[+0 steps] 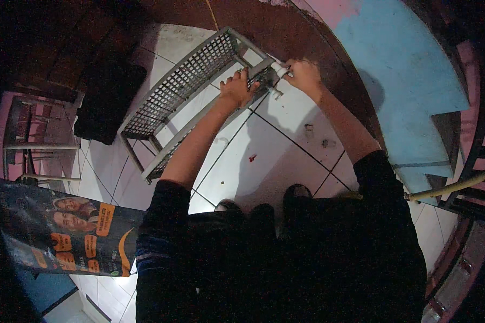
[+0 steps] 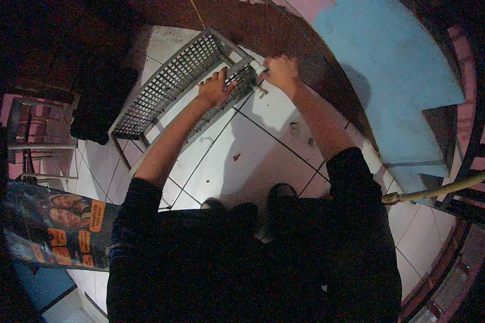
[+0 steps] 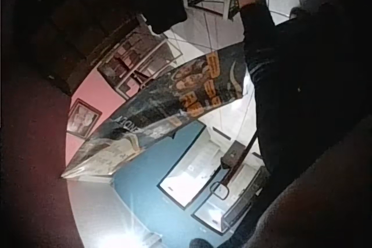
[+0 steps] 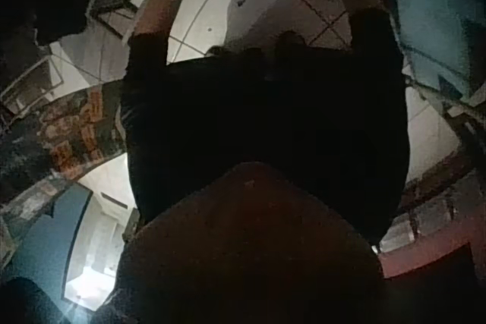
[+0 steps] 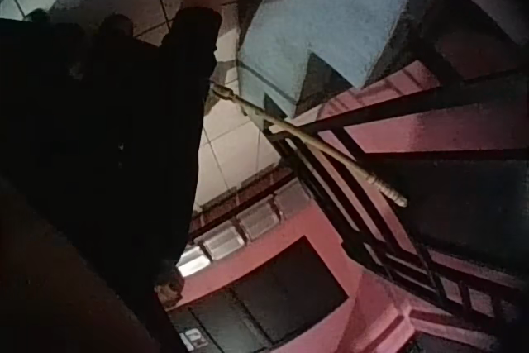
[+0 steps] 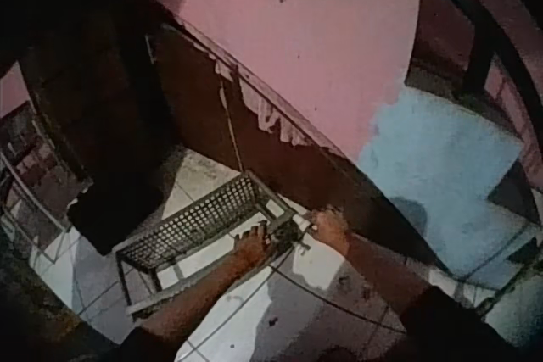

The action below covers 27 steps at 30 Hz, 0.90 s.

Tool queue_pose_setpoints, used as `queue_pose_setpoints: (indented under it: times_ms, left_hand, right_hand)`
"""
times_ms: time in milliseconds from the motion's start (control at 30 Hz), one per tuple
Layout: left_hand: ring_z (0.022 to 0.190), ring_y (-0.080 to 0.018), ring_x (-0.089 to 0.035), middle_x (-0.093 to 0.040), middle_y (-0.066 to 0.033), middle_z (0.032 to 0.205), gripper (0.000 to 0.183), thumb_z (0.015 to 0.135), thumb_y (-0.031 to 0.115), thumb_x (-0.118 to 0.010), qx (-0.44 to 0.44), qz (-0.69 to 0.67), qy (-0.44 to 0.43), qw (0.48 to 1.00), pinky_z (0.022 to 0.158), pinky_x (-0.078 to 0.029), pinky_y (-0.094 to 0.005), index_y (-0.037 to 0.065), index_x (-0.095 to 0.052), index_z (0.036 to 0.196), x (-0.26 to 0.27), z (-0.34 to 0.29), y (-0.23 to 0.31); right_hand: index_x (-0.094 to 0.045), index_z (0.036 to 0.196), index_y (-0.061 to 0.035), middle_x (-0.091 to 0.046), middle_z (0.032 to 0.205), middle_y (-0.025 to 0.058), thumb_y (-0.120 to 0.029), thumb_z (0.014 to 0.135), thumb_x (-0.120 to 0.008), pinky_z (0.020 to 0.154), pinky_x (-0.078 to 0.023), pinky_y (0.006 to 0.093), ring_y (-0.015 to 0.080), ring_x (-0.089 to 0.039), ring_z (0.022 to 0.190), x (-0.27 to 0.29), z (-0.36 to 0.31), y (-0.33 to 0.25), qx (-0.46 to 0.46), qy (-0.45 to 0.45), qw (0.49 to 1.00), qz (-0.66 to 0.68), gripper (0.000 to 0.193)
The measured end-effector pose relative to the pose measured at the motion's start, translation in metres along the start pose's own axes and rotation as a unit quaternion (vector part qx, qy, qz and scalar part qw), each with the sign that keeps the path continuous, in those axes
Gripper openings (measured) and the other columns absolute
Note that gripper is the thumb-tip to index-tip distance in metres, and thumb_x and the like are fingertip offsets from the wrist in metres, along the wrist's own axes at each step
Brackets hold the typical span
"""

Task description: The person disassembles a small plastic shelving unit by hand, pulling the support tubes out of the corner sockets of the rectangular grid shelves and setting the individual components on the floor.

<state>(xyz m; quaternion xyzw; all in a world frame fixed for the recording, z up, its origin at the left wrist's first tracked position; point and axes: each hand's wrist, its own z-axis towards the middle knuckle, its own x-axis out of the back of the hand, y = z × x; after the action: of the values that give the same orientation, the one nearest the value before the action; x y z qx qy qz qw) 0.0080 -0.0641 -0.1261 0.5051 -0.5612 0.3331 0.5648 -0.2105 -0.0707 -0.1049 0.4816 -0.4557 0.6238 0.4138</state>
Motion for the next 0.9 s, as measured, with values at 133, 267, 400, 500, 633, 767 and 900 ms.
queue_pose_setpoints:
  times_ms: [133,267,400,500,633,767,900]
  left_hand:
    - [0.107,-0.0345,-0.047,-0.042,-0.0166,0.122,0.068,0.083,0.057,-0.032,0.005,0.013,-0.001,1.000,0.088,-0.036,-0.0531,0.009,-0.022,0.131,0.002,0.000,0.002]
    - [0.108,-0.0346,-0.045,-0.039,-0.0163,0.124,0.069,0.082,0.056,-0.034,0.013,-0.004,-0.024,1.000,0.089,-0.033,-0.0541,0.009,-0.022,0.131,0.005,0.001,0.002]
    - [0.110,-0.0340,-0.044,-0.037,-0.0149,0.127,0.069,0.082,0.055,-0.036,0.022,-0.029,-0.035,0.999,0.090,-0.031,-0.0547,0.009,-0.021,0.132,0.007,0.001,0.001]
    - [0.110,-0.0342,-0.044,-0.037,-0.0142,0.127,0.070,0.082,0.055,-0.037,0.021,-0.032,-0.025,0.999,0.090,-0.031,-0.0541,0.010,-0.021,0.132,0.006,0.000,0.004]
    - [0.110,-0.0346,-0.044,-0.036,-0.0138,0.129,0.069,0.082,0.055,-0.037,0.021,-0.042,-0.034,0.998,0.090,-0.031,-0.0540,0.011,-0.021,0.133,0.005,-0.001,0.002]
    - [0.111,-0.0345,-0.043,-0.034,-0.0135,0.130,0.070,0.082,0.056,-0.036,0.021,-0.040,-0.048,0.998,0.091,-0.031,-0.0539,0.011,-0.020,0.133,0.007,0.002,0.005]
    - [0.104,-0.0349,-0.049,-0.045,-0.0164,0.119,0.064,0.084,0.055,-0.031,0.017,-0.003,0.010,1.000,0.085,-0.037,-0.0527,0.009,-0.025,0.129,-0.003,0.003,-0.004]
  right_hand:
    - [-0.065,0.084,-0.0142,-0.063,0.076,0.0081,-0.030,0.069,-0.063,0.078,-0.039,0.0513,0.0239,-0.058,0.084,0.006,0.001,-0.010,0.012,0.026,0.987,-0.158,0.022]
    - [-0.066,0.079,-0.0132,-0.063,0.077,0.0082,-0.031,0.071,-0.061,0.077,-0.037,0.0545,0.0242,-0.058,0.084,0.003,0.000,-0.003,0.007,-0.007,0.987,-0.159,0.020]
    - [-0.066,0.079,-0.0098,-0.063,0.081,0.0107,-0.028,0.074,-0.060,0.079,-0.042,0.0468,0.0248,-0.057,0.088,0.001,0.001,0.004,-0.040,-0.069,0.990,-0.114,0.019]
    - [-0.065,0.081,-0.0070,-0.063,0.085,0.0131,-0.024,0.074,-0.061,0.077,-0.045,0.0387,0.0253,-0.057,0.089,-0.009,-0.006,0.028,-0.031,-0.090,0.993,-0.068,0.019]
    - [-0.063,0.088,-0.0024,-0.062,0.088,0.0139,-0.020,0.072,-0.065,0.076,-0.047,0.0360,0.0237,-0.058,0.086,0.004,-0.005,0.026,-0.126,-0.181,0.974,0.049,0.024]
    - [-0.061,0.088,-0.0006,-0.062,0.088,0.0129,-0.020,0.075,-0.062,0.076,-0.047,0.0366,0.0238,-0.059,0.083,-0.010,-0.007,0.053,0.041,-0.225,0.967,0.110,0.023]
    - [-0.058,0.099,-0.0028,-0.061,0.090,0.0134,-0.022,0.080,-0.056,0.077,-0.046,0.0368,0.0256,-0.058,0.086,-0.012,0.006,0.046,-0.031,-0.231,0.967,0.107,0.027]
